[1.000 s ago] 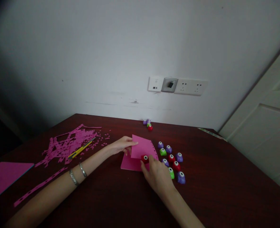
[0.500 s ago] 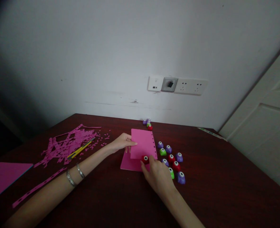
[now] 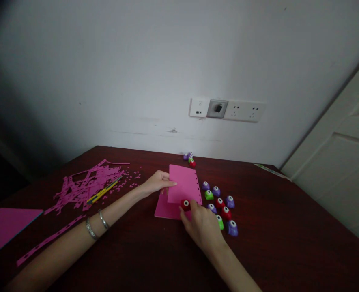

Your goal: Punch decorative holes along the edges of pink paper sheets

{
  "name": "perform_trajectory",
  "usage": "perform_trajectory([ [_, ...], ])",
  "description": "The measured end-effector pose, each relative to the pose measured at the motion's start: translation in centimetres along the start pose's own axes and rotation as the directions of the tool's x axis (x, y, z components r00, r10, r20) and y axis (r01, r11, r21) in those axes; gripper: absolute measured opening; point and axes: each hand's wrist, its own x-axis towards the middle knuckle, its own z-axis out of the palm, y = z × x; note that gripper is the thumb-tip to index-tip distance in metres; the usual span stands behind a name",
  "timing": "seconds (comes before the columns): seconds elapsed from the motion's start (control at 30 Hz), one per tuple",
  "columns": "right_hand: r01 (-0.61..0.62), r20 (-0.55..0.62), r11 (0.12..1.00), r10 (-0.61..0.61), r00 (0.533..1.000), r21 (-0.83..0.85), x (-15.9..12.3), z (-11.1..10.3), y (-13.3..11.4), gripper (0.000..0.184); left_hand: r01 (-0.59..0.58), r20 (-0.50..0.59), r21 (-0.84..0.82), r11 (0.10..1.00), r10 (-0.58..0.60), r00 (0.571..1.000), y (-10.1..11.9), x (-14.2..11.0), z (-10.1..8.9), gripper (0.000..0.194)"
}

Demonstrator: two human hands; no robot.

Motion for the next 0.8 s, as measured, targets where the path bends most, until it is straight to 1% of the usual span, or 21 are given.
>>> perform_trajectory([
  [0.23, 0.025, -0.011, 1.000, -0.025, 1.000, 0.017, 0.15, -0.27, 0.17, 0.024, 0.010, 0.014, 0.011, 1.000, -0.010, 1.000, -0.23, 0.14, -0.16, 0.025],
  [0.47, -0.002, -0.004, 1.000, 0.002, 1.000, 0.004, 0.18, -0.48, 0.26, 0.024, 0.003, -0.002, -0.041, 0.999, -0.003, 1.000, -0.40, 0.17, 0.06, 0.029],
  [0.63, -0.028, 0.020, 1.000, 0.028, 0.999, 0.004, 0.25, -0.54, 0.32, 0.025, 0.027, -0.018, -0.033, 0.999, -0.028, 0.999, -0.58, 0.26, 0.16, 0.023],
  [0.8, 0.029, 0.021, 0.998, -0.030, 0.999, 0.052, 0.16, -0.27, 0.31, 0.022, 0.012, -0.055, -0.061, 0.998, -0.016, 0.998, -0.79, 0.56, -0.14, 0.025],
])
